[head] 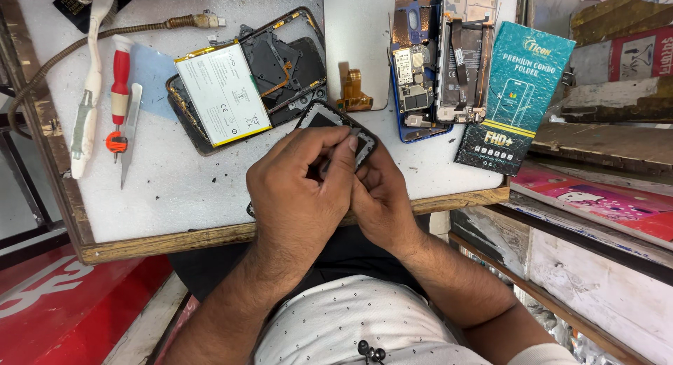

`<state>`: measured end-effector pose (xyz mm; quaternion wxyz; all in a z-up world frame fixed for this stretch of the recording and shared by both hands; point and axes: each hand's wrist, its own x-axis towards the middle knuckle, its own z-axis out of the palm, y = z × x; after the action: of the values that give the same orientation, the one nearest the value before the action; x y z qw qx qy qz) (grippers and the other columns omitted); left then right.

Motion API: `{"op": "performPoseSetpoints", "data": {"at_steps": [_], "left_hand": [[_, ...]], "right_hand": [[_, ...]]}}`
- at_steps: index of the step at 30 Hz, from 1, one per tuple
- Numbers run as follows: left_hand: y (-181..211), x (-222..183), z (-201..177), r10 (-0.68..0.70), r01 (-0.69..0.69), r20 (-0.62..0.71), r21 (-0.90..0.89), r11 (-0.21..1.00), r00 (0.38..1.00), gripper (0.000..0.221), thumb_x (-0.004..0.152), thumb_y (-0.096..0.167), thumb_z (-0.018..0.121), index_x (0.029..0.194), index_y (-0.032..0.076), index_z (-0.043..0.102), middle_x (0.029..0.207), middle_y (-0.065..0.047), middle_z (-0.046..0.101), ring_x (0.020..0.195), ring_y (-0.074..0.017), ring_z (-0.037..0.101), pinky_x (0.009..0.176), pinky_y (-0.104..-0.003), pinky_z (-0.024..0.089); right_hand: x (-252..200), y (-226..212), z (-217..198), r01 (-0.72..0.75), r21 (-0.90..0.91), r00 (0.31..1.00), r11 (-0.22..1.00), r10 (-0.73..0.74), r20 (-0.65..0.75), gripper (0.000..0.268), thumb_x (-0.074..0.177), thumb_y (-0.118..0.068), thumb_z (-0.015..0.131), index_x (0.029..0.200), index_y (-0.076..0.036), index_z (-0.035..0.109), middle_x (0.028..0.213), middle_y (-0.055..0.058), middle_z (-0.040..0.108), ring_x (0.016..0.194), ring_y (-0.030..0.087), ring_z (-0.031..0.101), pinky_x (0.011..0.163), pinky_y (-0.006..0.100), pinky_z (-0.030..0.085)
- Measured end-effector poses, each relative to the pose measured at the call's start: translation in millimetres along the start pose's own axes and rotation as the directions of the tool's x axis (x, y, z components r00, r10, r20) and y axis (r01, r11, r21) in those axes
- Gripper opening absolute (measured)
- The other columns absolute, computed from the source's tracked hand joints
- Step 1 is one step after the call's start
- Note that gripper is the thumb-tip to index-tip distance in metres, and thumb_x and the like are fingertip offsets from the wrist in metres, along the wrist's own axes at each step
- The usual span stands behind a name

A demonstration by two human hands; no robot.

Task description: The person disassembles a smartphone by removing the back cover, battery, and internal components. They then peel protective film from the back cover and place the parts on the workbench.

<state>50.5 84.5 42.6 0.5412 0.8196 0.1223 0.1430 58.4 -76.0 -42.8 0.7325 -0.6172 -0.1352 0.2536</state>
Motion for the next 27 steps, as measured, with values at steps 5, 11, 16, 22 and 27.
{"op": "performPoseSetpoints", "data": {"at_steps": [5, 11, 16, 22, 27], "left_hand": [[6, -1, 2, -0.034, 0.032, 0.077, 0.024, 0.999, 0.996, 0.009, 0.091, 0.008, 0.078, 0.099, 0.005, 0.077, 0.082, -0.005, 0.075, 0.068, -0.0118, 0.073, 0.057, -0.025, 0.057], [1, 3, 2, -0.072, 0.071, -0.002, -0.118, 0.990, 0.997, 0.005, 0.096, 0.006, 0.075, 0.101, 0.003, 0.074, 0.085, -0.004, 0.076, 0.074, -0.0100, 0.076, 0.064, -0.023, 0.062], [-4, -1, 4, -0.022, 0.024, 0.031, -0.071, 0.997, 0.999, 0.005, 0.096, 0.006, 0.076, 0.100, 0.003, 0.073, 0.084, -0.005, 0.074, 0.074, -0.0103, 0.076, 0.061, -0.022, 0.062], [-3, -2, 6, 0.043, -0.043, -0.007, -0.036, 0.998, 0.999, 0.008, 0.096, 0.005, 0.076, 0.103, 0.003, 0.072, 0.090, -0.006, 0.074, 0.079, -0.0112, 0.076, 0.062, -0.022, 0.062], [-3, -5, 7, 0.070, -0.066, -0.041, 0.087, 0.994, 0.997, 0.014, 0.093, 0.004, 0.079, 0.106, 0.003, 0.073, 0.091, -0.008, 0.073, 0.077, -0.0136, 0.075, 0.060, -0.024, 0.061]], "right_hand": [[-1, 3, -1, -0.025, -0.010, 1.000, 1.000, 0.025, -0.014, 0.035, 0.116, -0.006, 0.051, 0.147, 0.006, 0.039, 0.119, 0.014, 0.062, 0.109, 0.014, 0.066, 0.099, 0.029, 0.059], [-3, 4, -4, 0.036, -0.072, 0.999, 0.997, -0.036, 0.001, 0.053, 0.112, -0.012, 0.052, 0.156, 0.003, 0.028, 0.122, 0.014, 0.065, 0.102, 0.010, 0.069, 0.087, 0.026, 0.061], [-5, 6, -5, 0.054, -0.094, 0.998, 0.994, -0.053, 0.015, 0.051, 0.113, -0.012, 0.050, 0.156, 0.003, 0.027, 0.123, 0.015, 0.065, 0.103, 0.011, 0.070, 0.086, 0.026, 0.063], [-5, 5, -3, 0.032, -0.034, 0.999, 0.999, -0.032, -0.002, 0.052, 0.112, -0.011, 0.050, 0.156, 0.002, 0.026, 0.125, 0.015, 0.064, 0.105, 0.011, 0.069, 0.087, 0.025, 0.062], [-6, 5, -2, 0.014, -0.060, 1.000, 0.998, -0.015, -0.020, 0.052, 0.112, -0.013, 0.056, 0.155, 0.002, 0.031, 0.124, 0.012, 0.065, 0.105, 0.010, 0.067, 0.090, 0.025, 0.060]]}}
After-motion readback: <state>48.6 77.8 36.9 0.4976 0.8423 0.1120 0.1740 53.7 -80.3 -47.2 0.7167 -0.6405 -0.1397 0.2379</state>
